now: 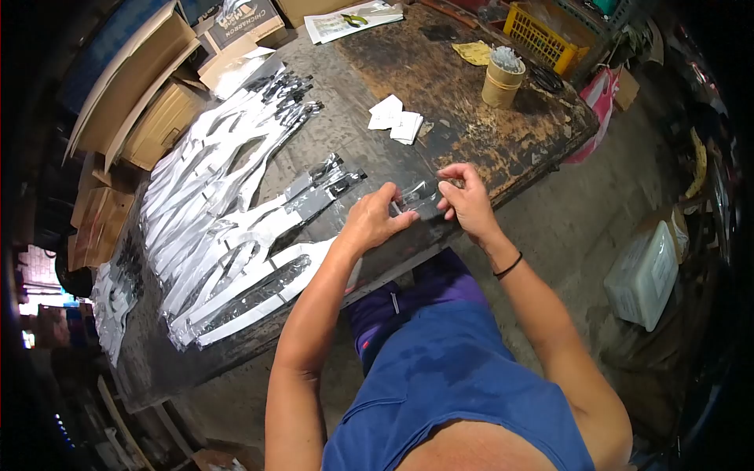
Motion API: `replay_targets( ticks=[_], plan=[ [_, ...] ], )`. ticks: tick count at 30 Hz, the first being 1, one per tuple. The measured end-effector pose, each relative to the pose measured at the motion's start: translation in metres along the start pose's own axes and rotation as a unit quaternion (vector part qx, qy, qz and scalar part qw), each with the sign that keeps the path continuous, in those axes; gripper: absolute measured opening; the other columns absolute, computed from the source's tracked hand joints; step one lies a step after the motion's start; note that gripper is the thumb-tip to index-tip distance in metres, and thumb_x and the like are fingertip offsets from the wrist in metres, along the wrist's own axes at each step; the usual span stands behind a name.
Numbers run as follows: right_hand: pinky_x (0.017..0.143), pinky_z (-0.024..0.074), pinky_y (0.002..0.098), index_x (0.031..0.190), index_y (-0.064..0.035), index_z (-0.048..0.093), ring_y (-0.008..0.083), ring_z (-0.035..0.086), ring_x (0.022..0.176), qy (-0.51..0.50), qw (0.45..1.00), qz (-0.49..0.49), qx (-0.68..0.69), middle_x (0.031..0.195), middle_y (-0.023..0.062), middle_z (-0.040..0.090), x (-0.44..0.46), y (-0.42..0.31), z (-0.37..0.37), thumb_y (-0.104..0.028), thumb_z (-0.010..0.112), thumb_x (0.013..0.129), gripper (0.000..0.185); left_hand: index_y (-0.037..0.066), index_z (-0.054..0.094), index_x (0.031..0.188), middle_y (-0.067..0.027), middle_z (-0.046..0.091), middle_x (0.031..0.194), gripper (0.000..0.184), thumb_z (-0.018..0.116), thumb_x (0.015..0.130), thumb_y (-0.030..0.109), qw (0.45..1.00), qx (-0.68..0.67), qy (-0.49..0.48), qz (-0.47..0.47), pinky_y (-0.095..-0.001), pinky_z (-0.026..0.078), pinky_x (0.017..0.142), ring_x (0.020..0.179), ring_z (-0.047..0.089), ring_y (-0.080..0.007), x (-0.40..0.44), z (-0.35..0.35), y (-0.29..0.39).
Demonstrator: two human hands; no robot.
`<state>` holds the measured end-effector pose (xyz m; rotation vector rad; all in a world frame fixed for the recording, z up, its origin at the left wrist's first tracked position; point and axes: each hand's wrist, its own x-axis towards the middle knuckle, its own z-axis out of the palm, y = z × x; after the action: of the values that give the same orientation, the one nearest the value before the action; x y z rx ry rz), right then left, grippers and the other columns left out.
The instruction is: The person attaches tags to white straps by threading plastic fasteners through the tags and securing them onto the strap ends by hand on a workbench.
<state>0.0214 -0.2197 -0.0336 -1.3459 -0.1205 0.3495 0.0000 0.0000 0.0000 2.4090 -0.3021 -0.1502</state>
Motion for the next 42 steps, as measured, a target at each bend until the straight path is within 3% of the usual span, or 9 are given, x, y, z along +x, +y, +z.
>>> replay_targets(
  ticks=[2,7,11,13,18,24,29,35,42],
  plan=[
    [0.051,0.0468,0.0223,0.115,-0.0036,0.054,0.0088,0.056,0.067,0.121,0.989,-0.041,-0.077,0.108,0.0049,0.053,-0.004,0.005,0.002,-0.014,0.067,0.089,0.031,0.003,0.057,0.099,-0.0204,0.064,0.08,0.046,0.079,0.075,0.037,1.0,-0.015,0.024,0.011,-0.0426,0.048,0.069,0.078,0.063,-0.0352,-0.001,-0.003,0.0],
    [0.05,0.0465,0.0227,0.109,-0.0031,0.059,0.0078,0.055,0.066,0.088,0.984,-0.072,-0.14,0.105,0.0041,0.051,-0.011,0.001,0.014,-0.013,0.069,0.087,0.027,0.003,0.056,0.098,-0.0188,0.063,0.078,0.047,0.079,0.075,0.037,0.999,-0.018,0.037,0.028,-0.0425,0.048,0.068,0.077,0.063,-0.0358,-0.003,-0.001,0.0],
    [0.051,0.0469,0.0219,0.11,-0.001,0.058,0.0075,0.055,0.066,0.07,0.993,-0.041,-0.084,0.109,0.0047,0.05,-0.013,0.003,0.025,-0.012,0.069,0.087,0.029,0.005,0.055,0.099,-0.018,0.064,0.081,0.048,0.08,0.075,0.038,0.998,0.001,0.055,0.033,-0.0436,0.048,0.069,0.079,0.064,-0.0369,-0.006,0.003,-0.002],
    [0.053,0.0475,0.022,0.112,-0.0012,0.057,0.0077,0.056,0.069,0.191,0.971,-0.133,-0.051,0.114,0.0062,0.05,-0.014,0.006,0.029,-0.011,0.068,0.087,0.029,0.005,0.055,0.099,-0.0179,0.064,0.082,0.047,0.08,0.075,0.038,0.997,-0.005,0.07,0.035,-0.0437,0.049,0.069,0.08,0.064,-0.0369,-0.006,0.004,-0.002],
    [0.064,0.0518,0.0232,0.108,-0.0062,0.063,0.0118,0.059,0.082,0.11,0.941,-0.214,-0.238,0.127,0.01,0.047,-0.015,0.004,0.024,-0.011,0.069,0.086,0.023,0.005,0.054,0.098,-0.0167,0.064,0.083,0.045,0.079,0.076,0.036,0.996,-0.005,0.084,0.039,-0.0431,0.049,0.069,0.081,0.064,-0.036,-0.008,0.004,0.001],
    [0.069,0.0522,0.0243,0.102,-0.0041,0.064,0.0092,0.058,0.086,-0.026,0.994,-0.03,-0.097,0.141,0.0081,0.038,-0.016,-0.014,0.038,-0.009,0.067,0.088,0.015,0.006,0.052,0.098,-0.0146,0.062,0.088,0.043,0.079,0.074,0.03,0.989,0.033,0.118,0.079,-0.0432,0.05,0.069,0.081,0.064,-0.035,-0.015,0.017,-0.004],
    [0.072,0.0533,0.0279,0.092,-0.0013,0.064,0.0135,0.061,0.09,-0.031,0.993,-0.009,-0.111,0.138,0.0138,0.042,-0.01,-0.011,0.021,-0.015,0.072,0.084,0.018,0.007,0.052,0.098,-0.0144,0.062,0.092,0.04,0.078,0.075,0.025,0.983,0.053,0.148,0.098,-0.0433,0.05,0.068,0.083,0.064,-0.0348,-0.018,0.025,-0.015],
    [0.084,0.05,0.0329,0.089,-0.0014,0.066,0.0178,0.062,0.089,0.07,0.936,-0.196,-0.283,0.132,0.0167,0.048,-0.02,-0.005,0.024,-0.016,0.076,0.081,0.02,0.007,0.051,0.098,-0.0131,0.062,0.09,0.041,0.079,0.074,0.025,0.973,0.07,0.192,0.104,-0.0423,0.05,0.067,0.082,0.064,-0.0343,-0.023,0.024,-0.012],
    [0.069,0.0557,0.0293,0.092,-0.0032,0.067,0.0166,0.064,0.089,0.058,0.996,-0.052,-0.041,0.131,0.0072,0.049,-0.028,-0.015,0.032,-0.016,0.069,0.09,0.013,0.008,0.053,0.098,-0.0117,0.062,0.087,0.041,0.08,0.073,0.026,0.959,0.092,0.223,0.147,-0.0421,0.05,0.066,0.08,0.064,-0.0334,-0.031,0.02,-0.007]
  ],
)
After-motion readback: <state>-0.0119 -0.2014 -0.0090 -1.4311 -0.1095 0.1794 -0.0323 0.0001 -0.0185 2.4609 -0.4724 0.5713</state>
